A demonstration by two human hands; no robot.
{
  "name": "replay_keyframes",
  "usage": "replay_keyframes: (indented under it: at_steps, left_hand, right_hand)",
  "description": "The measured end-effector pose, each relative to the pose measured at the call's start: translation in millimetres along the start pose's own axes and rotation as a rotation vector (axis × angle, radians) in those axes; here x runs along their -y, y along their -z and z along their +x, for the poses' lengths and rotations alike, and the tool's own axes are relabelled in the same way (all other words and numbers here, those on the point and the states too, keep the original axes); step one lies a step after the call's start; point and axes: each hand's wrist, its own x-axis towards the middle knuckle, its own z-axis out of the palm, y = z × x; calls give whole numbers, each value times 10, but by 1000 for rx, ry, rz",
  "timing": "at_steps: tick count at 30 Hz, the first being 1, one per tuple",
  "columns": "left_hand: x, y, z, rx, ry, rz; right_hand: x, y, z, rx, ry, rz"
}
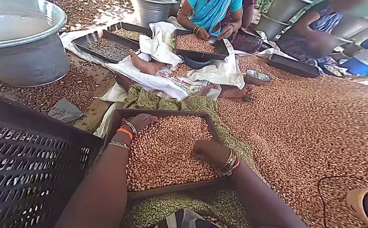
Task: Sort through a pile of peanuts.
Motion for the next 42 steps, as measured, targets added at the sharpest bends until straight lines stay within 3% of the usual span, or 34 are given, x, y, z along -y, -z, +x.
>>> replay_keyframes:
  at_steps: [3,9,13,15,18,20,25,27,30,31,32,35,42]
  left_hand:
    - [-20,6,-3,7,24,-8]
    - [-15,-1,2,18,38,-29]
    - [-74,47,-10,43,50,-18]
    - [-59,53,-11,51,41,-16]
    - [-62,39,1,52,36,-18]
    - [-60,44,-3,57,42,-20]
    - [-80,55,-8,75,37,-7]
    - [-60,60,-4,74,21,1]
    - [-54,56,-2,71,12,-3]
    - [-54,58,-7,68,12,-2]
    - [-51,54,-13,61,14,-6]
    - [-74,57,-8,56,24,-10]
    - [-80,23,-18,29,51,-35]
  right_hand:
    - [36,81,-71,-54,-18,78]
    - [74,99,-116,10,3,79]
    - [39,270,-441,282,376,554]
    - [46,379,-558,284,221,576]
    - [23,381,-454,132,-346,109]
    - [-23,214,-307,173,-485,-43]
    - [502,-52,-28,342,-422,-89]
    - [698,-87,73,284,-295,-23]
    - [723,-69,151,79,11,348]
    - [673,-39,174,-4,34,446]
    - [597,18,190,-96,-3,460]
    - [231,203,257,-284,-234,157]
    - [2,14,476,-241,-397,26]
